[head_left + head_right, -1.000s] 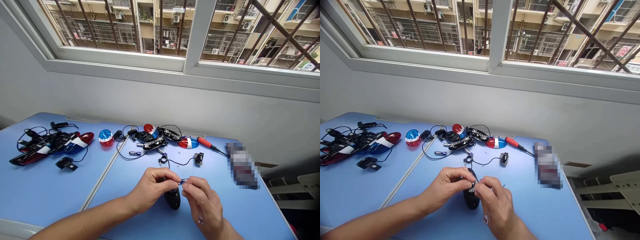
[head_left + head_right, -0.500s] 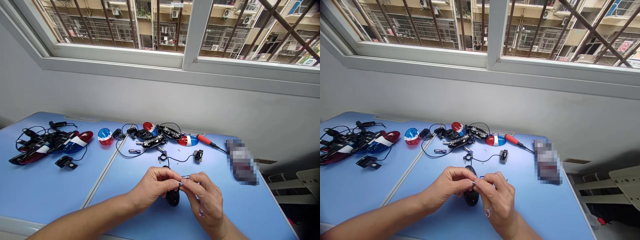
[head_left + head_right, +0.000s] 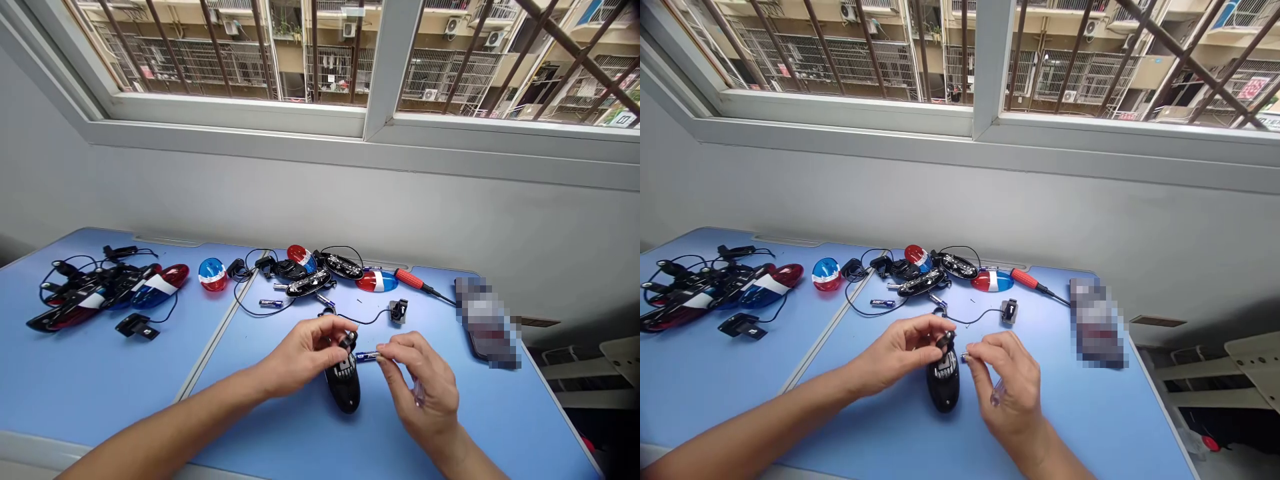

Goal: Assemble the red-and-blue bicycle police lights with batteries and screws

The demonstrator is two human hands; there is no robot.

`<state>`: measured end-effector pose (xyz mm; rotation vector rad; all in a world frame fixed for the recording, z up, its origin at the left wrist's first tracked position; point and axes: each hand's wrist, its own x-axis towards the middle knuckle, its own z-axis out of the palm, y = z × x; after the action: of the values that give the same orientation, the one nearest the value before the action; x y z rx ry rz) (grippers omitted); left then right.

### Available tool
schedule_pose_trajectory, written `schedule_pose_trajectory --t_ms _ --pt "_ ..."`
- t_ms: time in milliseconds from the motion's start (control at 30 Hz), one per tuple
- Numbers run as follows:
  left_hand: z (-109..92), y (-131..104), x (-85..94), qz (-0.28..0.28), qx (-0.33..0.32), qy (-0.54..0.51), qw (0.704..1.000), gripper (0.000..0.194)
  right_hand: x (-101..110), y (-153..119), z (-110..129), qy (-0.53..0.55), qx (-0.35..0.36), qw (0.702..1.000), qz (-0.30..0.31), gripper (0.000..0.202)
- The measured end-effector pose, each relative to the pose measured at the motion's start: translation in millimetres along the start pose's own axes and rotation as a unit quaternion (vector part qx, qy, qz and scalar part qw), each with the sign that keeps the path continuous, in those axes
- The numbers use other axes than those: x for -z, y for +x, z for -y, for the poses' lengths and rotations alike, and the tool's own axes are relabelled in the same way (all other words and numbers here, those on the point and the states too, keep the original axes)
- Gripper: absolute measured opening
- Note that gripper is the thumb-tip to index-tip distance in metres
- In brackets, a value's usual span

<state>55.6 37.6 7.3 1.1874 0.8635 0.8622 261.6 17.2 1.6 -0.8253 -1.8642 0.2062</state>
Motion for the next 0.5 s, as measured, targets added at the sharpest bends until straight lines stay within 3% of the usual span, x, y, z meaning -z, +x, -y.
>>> schedule_pose_trajectory --t_ms 200,367,500 --pt "-5.6 8.0 23.3 0.064 -0.028 0.123 0.99 0.031 -2.4 2.4 -8.3 0.011 -0.026 0.999 0.04 0.021" --pt "-8.0 9.1 25.1 0.093 -0.093 0.2 0.971 0.024 -3.0 3.7 -4.0 -0.041 0.02 0.998 0.051 0.02" --pt "-3.8 10.4 23.5 0.087 -0.102 0.203 0.97 0.019 -4.5 1.6 -2.3 -0.06 0.026 0.995 0.075 0.02"
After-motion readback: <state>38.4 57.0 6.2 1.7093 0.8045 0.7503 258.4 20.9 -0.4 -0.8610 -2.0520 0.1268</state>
